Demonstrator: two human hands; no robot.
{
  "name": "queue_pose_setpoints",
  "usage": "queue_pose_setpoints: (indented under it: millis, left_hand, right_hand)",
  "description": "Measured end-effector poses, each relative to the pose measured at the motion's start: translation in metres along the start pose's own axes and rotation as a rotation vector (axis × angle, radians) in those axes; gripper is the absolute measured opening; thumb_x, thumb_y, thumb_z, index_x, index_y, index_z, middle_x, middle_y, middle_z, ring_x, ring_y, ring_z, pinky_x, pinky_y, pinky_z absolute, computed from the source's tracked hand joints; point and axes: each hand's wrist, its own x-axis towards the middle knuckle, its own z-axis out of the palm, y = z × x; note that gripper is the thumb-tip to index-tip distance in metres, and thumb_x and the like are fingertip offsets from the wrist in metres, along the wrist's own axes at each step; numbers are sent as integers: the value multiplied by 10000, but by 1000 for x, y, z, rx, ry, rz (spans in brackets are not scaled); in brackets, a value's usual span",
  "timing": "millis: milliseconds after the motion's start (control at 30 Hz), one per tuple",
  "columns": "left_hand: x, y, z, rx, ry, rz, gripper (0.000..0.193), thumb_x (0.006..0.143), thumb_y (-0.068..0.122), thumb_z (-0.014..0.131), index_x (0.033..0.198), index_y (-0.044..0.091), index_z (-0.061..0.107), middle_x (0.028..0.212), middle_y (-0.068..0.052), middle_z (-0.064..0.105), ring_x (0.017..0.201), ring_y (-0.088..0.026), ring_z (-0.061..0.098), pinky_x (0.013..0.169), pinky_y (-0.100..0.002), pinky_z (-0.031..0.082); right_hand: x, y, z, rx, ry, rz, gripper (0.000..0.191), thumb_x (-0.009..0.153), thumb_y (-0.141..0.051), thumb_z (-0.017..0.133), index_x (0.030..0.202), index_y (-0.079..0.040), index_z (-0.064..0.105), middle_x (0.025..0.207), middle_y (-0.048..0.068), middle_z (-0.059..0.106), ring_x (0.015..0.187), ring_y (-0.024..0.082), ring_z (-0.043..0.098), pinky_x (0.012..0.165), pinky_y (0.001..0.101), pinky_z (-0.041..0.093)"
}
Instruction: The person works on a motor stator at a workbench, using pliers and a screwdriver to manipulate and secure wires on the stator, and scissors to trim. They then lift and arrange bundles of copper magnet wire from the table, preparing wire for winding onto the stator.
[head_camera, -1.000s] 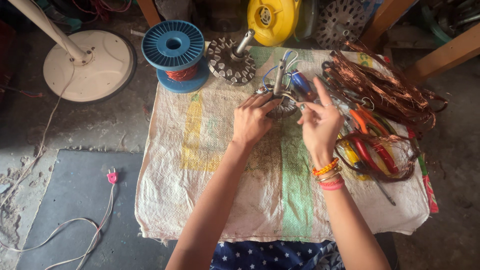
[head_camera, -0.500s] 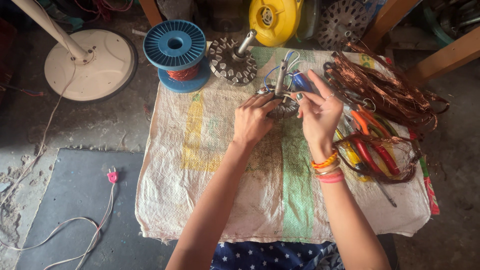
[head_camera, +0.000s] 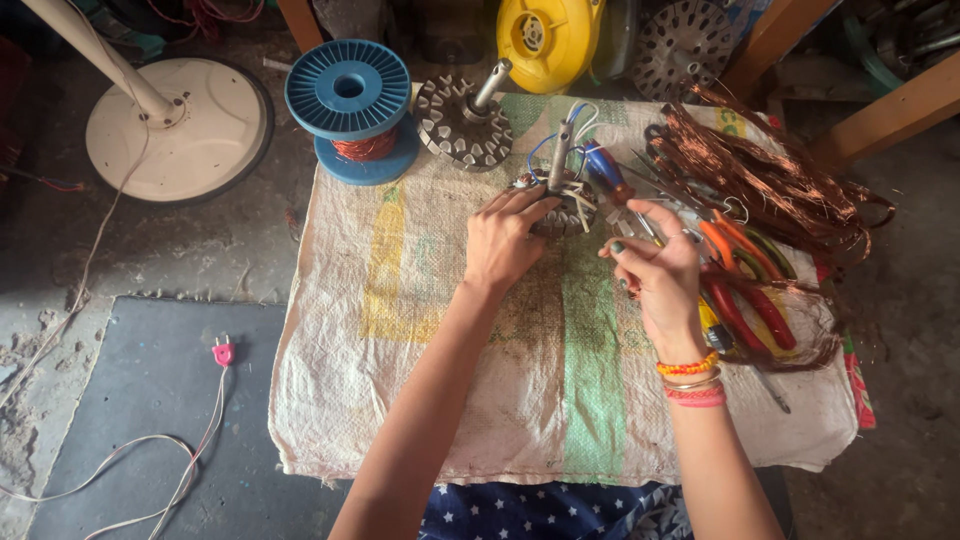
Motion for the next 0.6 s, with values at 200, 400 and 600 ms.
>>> queue_pose_setpoints:
  millis: [200, 400, 600]
  left_hand:
    - [0, -2, 3, 19, 38, 37, 580, 610, 32, 774, 1166, 196, 769, 1287, -43, 718, 1152, -236, 692, 954, -361, 575]
    - [-1, -3, 3, -4, 38, 19, 568, 604, 51, 802, 1152, 199, 770, 1274, -43, 720, 1140, -242, 689, 910, -370, 583]
    - [-1, -3, 4, 31, 52, 20, 552, 634, 23, 784, 1153, 209, 776, 1298, -34, 712, 1154, -224, 679, 898, -345, 587]
  right_hand:
    - [11, -3, -36, -23, 293, -93, 383, 976, 76, 616, 1332, -59, 571, 981, 129, 743, 662, 69, 564, 565, 195, 396]
    - [2, 12, -27, -642, 110, -199, 611, 927, -161, 694, 1469, -90, 423, 1141, 147, 717, 953, 205, 641, 673, 303, 550]
    - [-30, 34, -4, -1219, -23, -539, 794, 875, -249, 752, 1526, -8, 367, 1281, 172, 660, 1188, 346, 607, 1045, 475, 427]
